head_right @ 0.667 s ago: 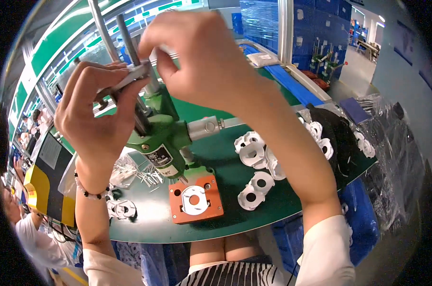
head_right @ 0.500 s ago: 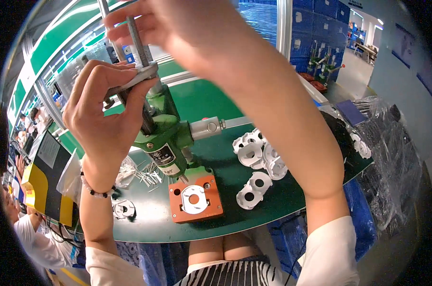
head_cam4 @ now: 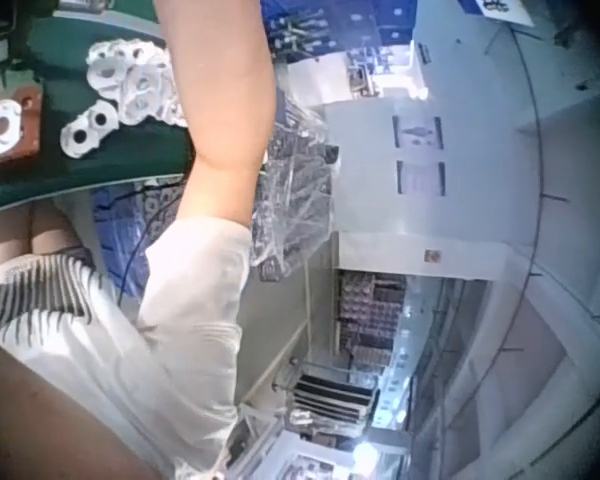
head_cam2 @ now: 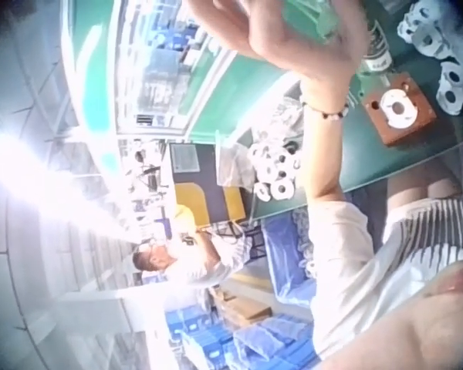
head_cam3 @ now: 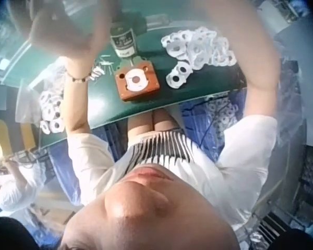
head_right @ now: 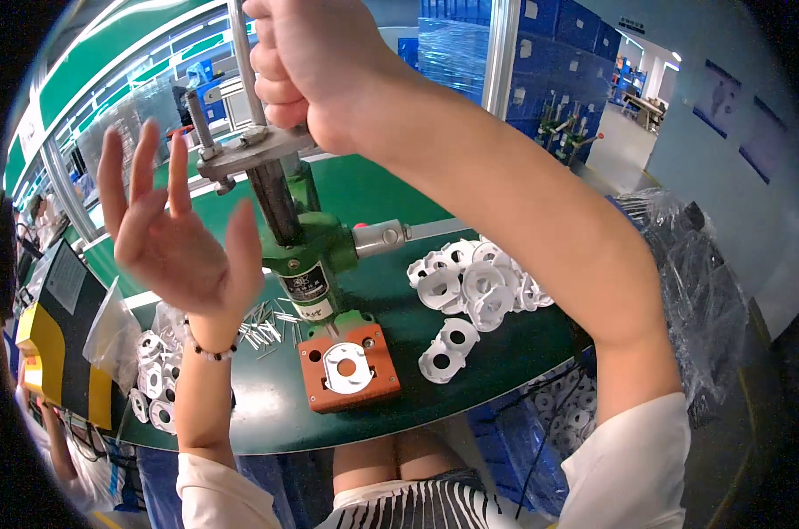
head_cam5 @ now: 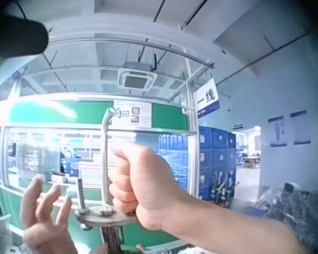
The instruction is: The person assembles plastic components by inserting metal pins into a plastic housing using a manual press, creating a finished assembly.
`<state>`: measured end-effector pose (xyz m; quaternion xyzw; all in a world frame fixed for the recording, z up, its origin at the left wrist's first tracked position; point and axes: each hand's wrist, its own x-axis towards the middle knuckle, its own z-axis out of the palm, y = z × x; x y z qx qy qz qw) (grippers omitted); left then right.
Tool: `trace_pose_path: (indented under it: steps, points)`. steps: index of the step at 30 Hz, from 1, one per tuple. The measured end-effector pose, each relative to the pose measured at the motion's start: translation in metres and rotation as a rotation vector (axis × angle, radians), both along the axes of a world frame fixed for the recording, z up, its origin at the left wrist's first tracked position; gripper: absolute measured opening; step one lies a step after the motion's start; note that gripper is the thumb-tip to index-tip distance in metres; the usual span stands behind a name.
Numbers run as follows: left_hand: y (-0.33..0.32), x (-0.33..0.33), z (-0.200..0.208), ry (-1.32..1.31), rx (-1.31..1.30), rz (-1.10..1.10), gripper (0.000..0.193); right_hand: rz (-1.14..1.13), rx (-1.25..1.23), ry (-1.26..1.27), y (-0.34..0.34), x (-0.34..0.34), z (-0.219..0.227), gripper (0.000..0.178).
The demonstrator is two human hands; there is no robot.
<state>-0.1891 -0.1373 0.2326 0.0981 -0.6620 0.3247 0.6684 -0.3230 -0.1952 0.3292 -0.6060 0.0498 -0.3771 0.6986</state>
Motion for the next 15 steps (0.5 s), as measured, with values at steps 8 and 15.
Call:
trace_pose_path:
  steps: [8,15]
  points:
    - [0.016,0.012,-0.019,0.105,-0.001,0.087,0.044,0.192,0.051,0.034,0.010,-0.014,0.000,0.047]
    - [0.015,0.038,-0.038,0.023,-0.012,0.248,0.051,0.306,-0.278,-0.049,0.001,-0.027,-0.015,0.042]
